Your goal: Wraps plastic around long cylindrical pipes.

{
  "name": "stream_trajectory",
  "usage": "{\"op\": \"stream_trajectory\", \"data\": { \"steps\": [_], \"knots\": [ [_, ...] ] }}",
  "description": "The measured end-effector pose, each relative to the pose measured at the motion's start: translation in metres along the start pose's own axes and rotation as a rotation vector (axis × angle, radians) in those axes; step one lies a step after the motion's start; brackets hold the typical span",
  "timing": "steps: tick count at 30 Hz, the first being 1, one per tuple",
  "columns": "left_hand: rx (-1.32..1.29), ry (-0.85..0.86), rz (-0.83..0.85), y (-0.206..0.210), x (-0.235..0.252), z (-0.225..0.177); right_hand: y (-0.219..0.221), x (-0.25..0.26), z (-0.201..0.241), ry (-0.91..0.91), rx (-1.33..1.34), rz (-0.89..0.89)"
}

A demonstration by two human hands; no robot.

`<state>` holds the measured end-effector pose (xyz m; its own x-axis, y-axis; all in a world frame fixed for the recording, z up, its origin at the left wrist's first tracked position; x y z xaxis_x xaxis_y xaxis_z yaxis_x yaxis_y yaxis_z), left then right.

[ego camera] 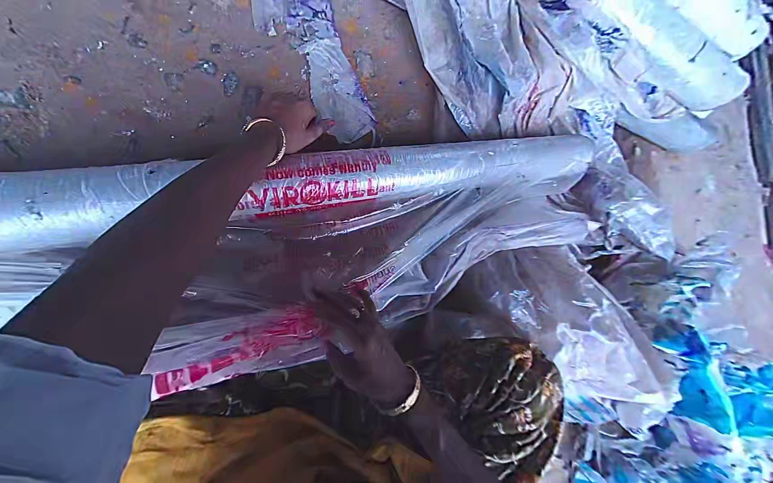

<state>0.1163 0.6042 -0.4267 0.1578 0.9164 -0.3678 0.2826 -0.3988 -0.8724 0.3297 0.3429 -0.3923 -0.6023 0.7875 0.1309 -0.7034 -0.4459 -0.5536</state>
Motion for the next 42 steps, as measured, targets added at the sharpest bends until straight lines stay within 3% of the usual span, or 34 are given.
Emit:
{"op": "stream_trajectory", "data": {
  "steps": [2,3,5,8,10,11,14,16,19,24,28,30,33,35,37,40,42],
  "knots": [
    [-0.06,0.013,-0.126,-0.01,-0.012,-0.002,-0.039,0.009,0.007,-0.073,0.282,-0.046],
    [-0.098,0.017,-0.186,-0.014,-0.021,-0.01,-0.061,0.015,0.005,-0.092,0.288,-0.101],
    [-0.162,0.044,-0.213,-0.008,-0.041,-0.037,-0.105,0.029,-0.009,-0.093,-0.114,-0.147],
    [-0.163,-0.082,-0.086,0.016,-0.061,-0.075,-0.133,0.072,-0.062,0.014,-0.763,0.044],
    [-0.203,-0.215,-0.111,0.015,-0.06,-0.087,-0.129,0.099,-0.093,0.069,-0.836,0.146],
    [-0.225,-0.266,-0.113,0.011,-0.056,-0.093,-0.124,0.111,-0.103,0.014,-0.794,0.123],
    [-0.208,-0.288,-0.058,0.016,-0.046,-0.11,-0.102,0.117,-0.108,-0.096,-0.667,-0.132],
    [-0.11,-0.283,-0.015,0.029,-0.037,-0.119,-0.095,0.091,-0.098,0.038,-0.625,-0.09],
    [0.006,-0.259,-0.082,0.034,-0.024,-0.126,-0.094,0.062,-0.095,0.164,-0.576,-0.059],
    [-0.034,-0.334,-0.01,0.011,0.004,-0.111,-0.069,0.007,-0.059,0.108,-0.629,-0.208],
    [0.007,-0.193,0.081,0.019,0.018,-0.11,-0.05,-0.023,-0.048,0.191,-0.46,-0.095],
    [0.024,-0.047,-0.007,0.019,0.012,-0.112,-0.069,-0.026,-0.043,0.163,-0.212,-0.031],
    [0.015,0.167,-0.182,0.027,-0.007,-0.128,-0.117,-0.033,-0.015,0.039,0.014,-0.105],
    [0.001,0.183,-0.201,0.042,-0.024,-0.142,-0.138,-0.025,-0.004,-0.017,-0.159,-0.168],
    [-0.012,0.143,-0.173,0.056,-0.035,-0.149,-0.14,0.001,-0.011,0.026,-0.447,-0.041],
    [0.024,0.079,-0.111,0.062,-0.039,-0.154,-0.116,0.047,-0.047,0.393,-0.645,0.352],
    [0.095,0.063,-0.114,0.067,-0.038,-0.152,-0.093,0.05,-0.069,0.444,-0.646,0.283]
  ]
}}
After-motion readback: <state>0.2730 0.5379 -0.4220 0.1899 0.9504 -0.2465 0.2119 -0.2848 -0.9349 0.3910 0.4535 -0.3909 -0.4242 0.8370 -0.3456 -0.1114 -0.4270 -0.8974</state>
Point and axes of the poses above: each hand's wrist, its own x-axis towards the middle knuckle, its own y-axis out of the palm, z = x × y, the point moved 4 cm from there along x, towards the middle knuckle, and after that the axes turned 4 degrees about x, right-handed, at the moved point
